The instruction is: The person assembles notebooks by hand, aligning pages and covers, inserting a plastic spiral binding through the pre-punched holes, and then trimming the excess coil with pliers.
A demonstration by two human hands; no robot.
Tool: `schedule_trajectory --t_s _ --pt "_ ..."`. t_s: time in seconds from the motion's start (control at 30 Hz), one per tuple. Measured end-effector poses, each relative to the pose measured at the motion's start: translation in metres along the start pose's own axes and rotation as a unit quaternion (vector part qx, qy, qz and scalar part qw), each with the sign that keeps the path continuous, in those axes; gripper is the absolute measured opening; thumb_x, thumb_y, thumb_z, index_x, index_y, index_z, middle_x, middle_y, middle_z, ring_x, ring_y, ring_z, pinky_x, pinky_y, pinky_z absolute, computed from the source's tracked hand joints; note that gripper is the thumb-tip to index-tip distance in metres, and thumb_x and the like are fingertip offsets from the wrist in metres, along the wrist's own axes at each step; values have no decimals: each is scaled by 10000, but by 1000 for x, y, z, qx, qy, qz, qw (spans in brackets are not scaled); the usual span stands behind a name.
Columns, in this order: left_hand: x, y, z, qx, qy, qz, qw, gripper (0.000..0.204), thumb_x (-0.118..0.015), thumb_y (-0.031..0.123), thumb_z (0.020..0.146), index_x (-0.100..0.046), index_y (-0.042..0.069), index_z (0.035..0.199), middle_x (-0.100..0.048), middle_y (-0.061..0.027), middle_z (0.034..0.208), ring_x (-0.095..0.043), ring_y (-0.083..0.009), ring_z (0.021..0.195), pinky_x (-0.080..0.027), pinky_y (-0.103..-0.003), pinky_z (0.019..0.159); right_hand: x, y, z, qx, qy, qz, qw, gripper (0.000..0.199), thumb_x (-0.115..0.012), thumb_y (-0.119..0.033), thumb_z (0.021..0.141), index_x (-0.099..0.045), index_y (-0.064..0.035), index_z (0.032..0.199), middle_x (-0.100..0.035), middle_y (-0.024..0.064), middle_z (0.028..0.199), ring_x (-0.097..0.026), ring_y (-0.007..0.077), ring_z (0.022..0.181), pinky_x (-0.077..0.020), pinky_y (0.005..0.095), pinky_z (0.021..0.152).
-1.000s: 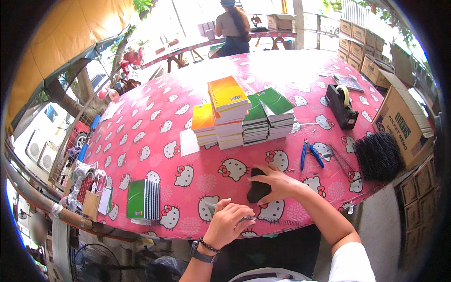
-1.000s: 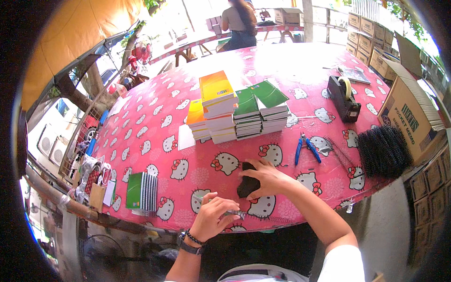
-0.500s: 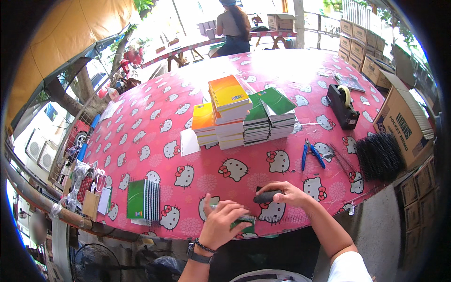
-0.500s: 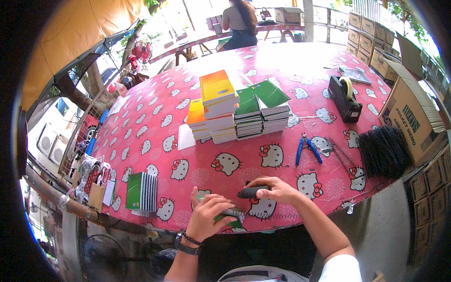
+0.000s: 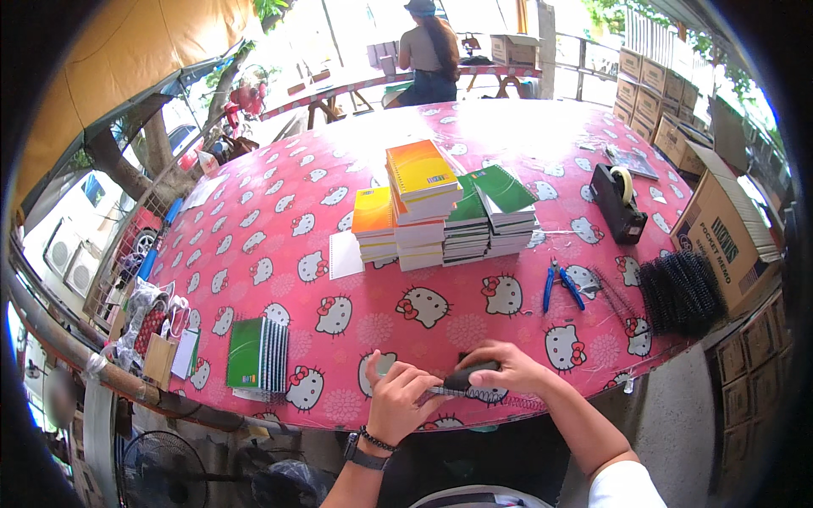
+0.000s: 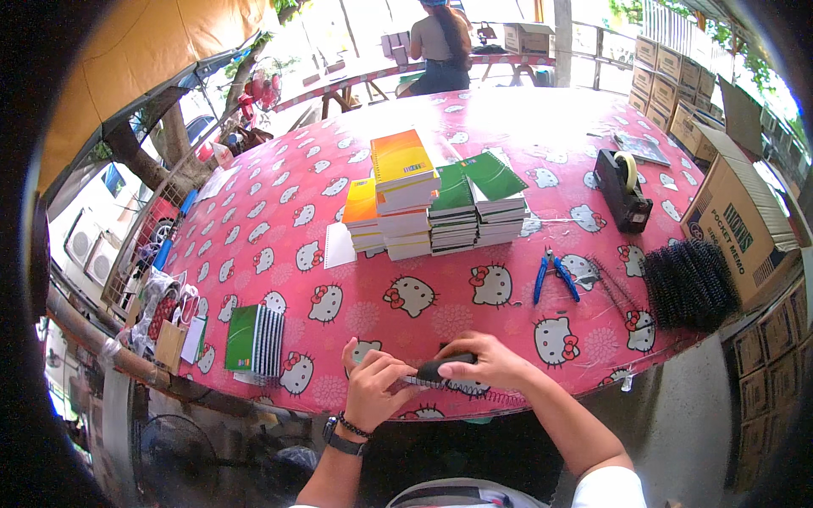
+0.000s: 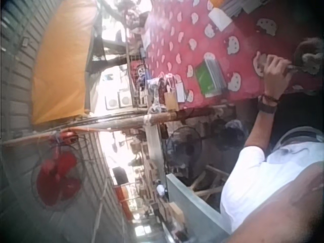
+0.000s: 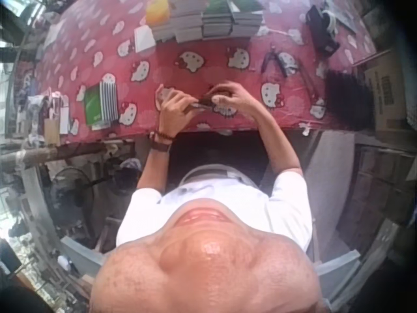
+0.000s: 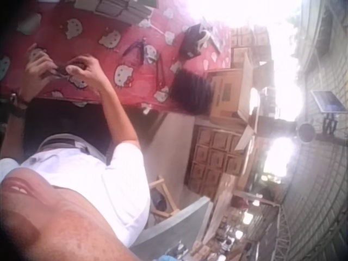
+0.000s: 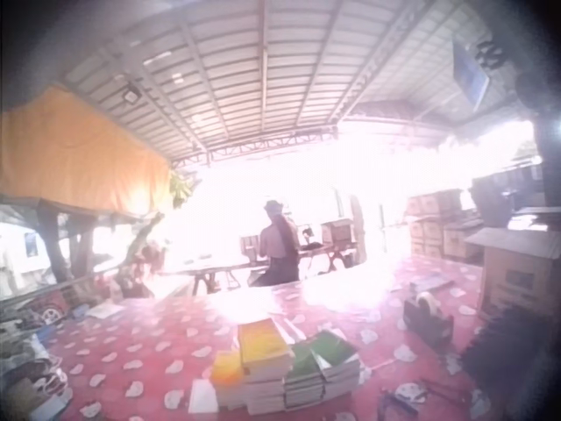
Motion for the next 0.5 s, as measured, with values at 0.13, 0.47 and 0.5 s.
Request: schedule_trajectory --t_s 0.13,0.47,0.5 --pt "0 1 3 51 13 -40 998 343 -791 296 640 -648 174 927 -623 76 715 -583 -114 755 -163 -466 1054 1 -12 -1 131 -67 288 946 558 -633 -541 770 -673 -60 1050 -601 148 1067 -535 245 1048 -403 353 913" --pt "1 -3 1 44 -4 -30 999 547 -805 291 625 -590 169 1112 -635 85 725 -597 -101 765 -156 -462 1064 0 -11 16 28 -22 24 999 542 -650 -484 765 -665 -30 1062 -617 130 1064 -509 261 1112 -374 382 965" --pt "2 -3 -1 49 -1 -33 998 560 -805 291 627 -582 169 1126 -635 84 726 -598 -100 767 -155 -462 1064 2 -8 17 -21 6 -61 998 575 -646 -508 756 -663 -25 1066 -621 129 1063 -498 266 1139 -364 392 981"
Point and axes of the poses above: each hand's wrist, its own z-axis towards the middle knuckle, its own x-axis out of the back of the hand, y = z × x, the point moved 3 cm from there along z, towards the middle knuckle
